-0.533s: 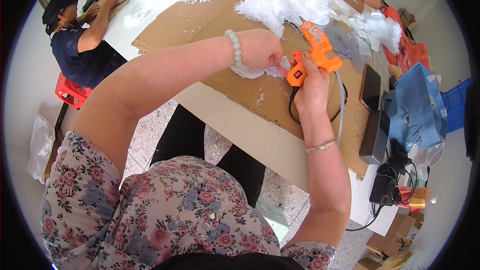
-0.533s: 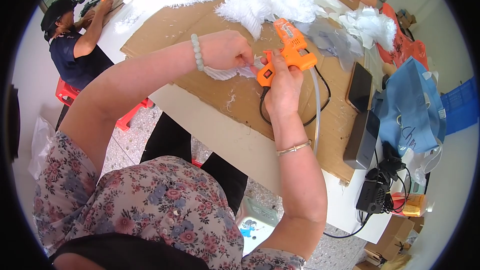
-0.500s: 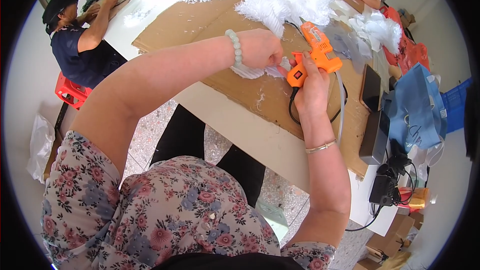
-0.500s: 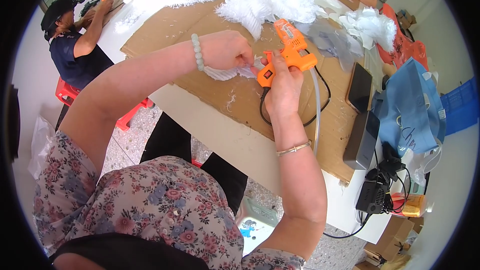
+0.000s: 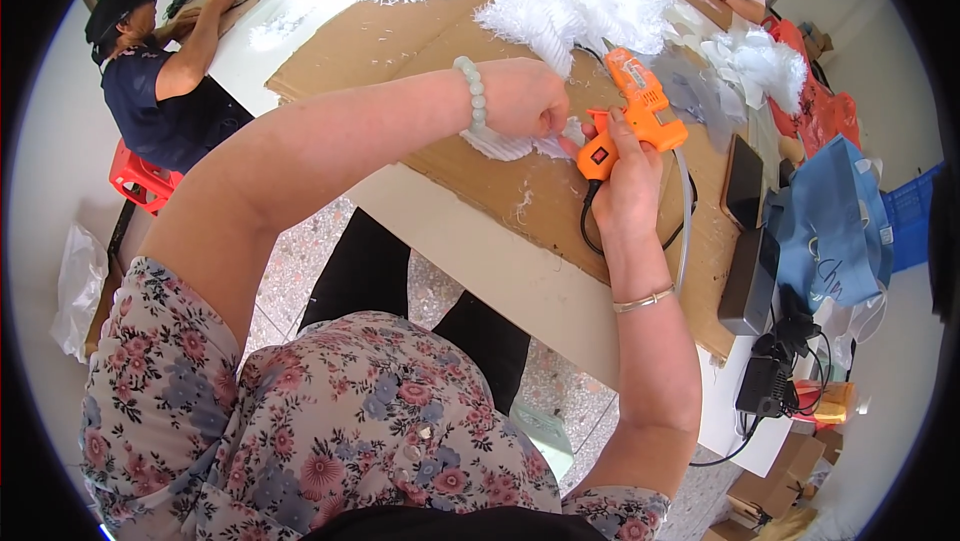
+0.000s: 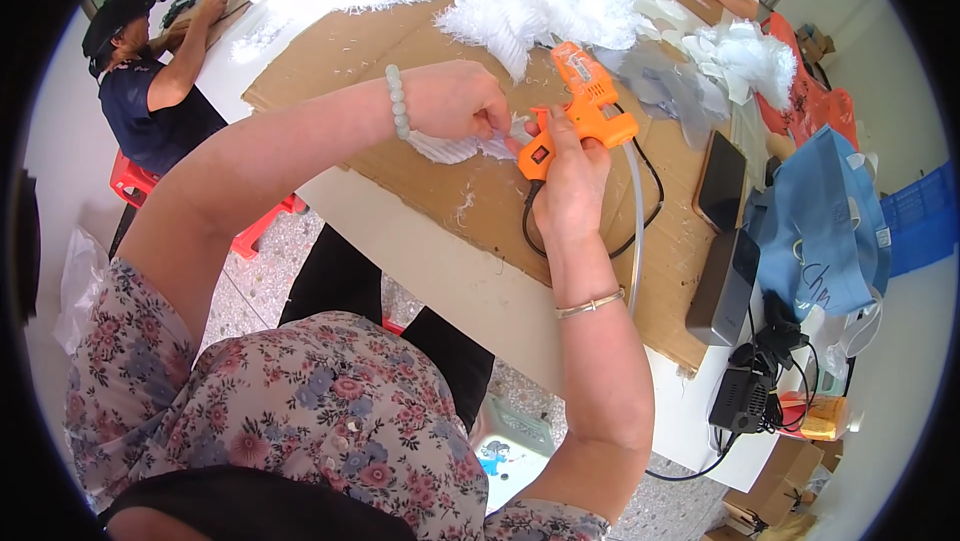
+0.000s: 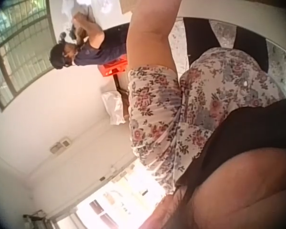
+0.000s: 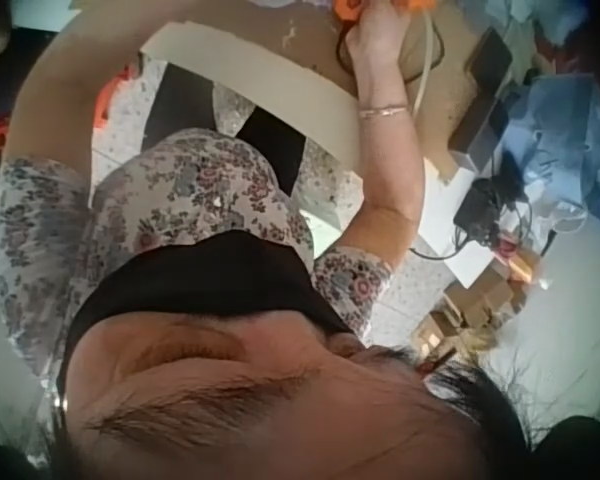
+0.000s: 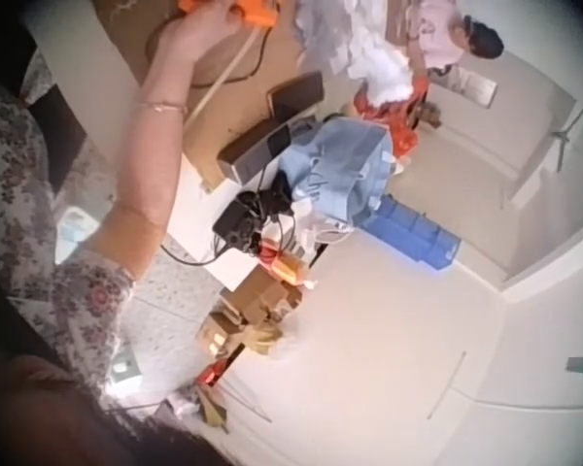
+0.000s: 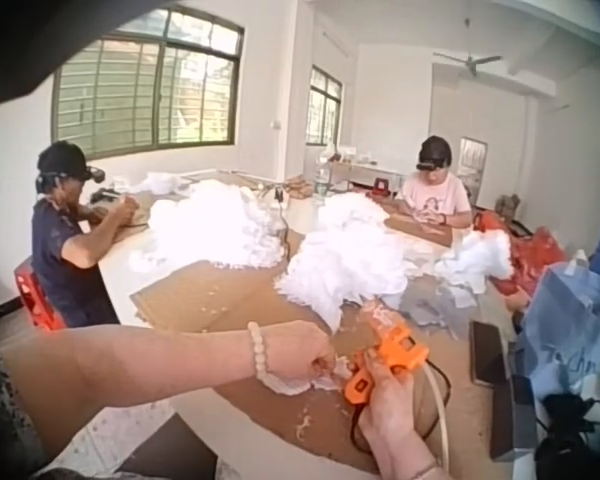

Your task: Apply hot glue to attach white fiber stuffing to a craft object.

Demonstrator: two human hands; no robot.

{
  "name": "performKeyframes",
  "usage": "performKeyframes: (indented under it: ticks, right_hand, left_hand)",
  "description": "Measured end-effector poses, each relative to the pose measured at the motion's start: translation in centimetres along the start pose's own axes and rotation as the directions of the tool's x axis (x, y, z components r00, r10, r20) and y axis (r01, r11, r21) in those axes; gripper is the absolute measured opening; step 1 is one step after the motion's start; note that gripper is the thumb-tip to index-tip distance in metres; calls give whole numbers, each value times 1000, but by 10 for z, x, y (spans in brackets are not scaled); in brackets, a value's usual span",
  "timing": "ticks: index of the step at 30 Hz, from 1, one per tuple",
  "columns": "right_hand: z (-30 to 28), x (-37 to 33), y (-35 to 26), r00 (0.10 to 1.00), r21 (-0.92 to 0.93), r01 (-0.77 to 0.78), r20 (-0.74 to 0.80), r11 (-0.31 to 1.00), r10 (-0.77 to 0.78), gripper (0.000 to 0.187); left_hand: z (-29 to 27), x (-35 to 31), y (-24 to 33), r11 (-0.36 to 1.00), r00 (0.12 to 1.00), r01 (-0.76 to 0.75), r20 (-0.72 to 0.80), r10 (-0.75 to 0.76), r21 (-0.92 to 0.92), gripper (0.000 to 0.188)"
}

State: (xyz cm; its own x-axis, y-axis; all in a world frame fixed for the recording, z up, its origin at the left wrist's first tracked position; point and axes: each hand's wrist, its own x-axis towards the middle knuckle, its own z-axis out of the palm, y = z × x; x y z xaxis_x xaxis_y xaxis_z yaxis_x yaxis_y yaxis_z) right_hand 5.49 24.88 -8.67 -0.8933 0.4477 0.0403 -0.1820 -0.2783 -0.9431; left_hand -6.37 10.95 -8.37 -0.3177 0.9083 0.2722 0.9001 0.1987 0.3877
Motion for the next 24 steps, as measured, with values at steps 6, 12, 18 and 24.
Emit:
performKeyframes:
  ticks: [6,12,18,24]
  right_hand:
    - [-4,3,2,1000,-8,0,16,1000,0,21]
    - [-3,2,0,1000,-1,-6,18,1000,7,21]
    - [-1,0,0,1000,4,-9,4,1000,9,16]
    - [-2,2,2,1000,14,2,17,1000,-2,21]
  left_hand:
    - [2,1,0,1000,1000,8,-12,-8,0,14]
    - [2,1,1,1000,1000,19,-4,-20,-8,14]
    - [5,0,1,1000,999,1,-43,0,31,14]
    - [6,1,3,995,998,6,-57,0,101,12]
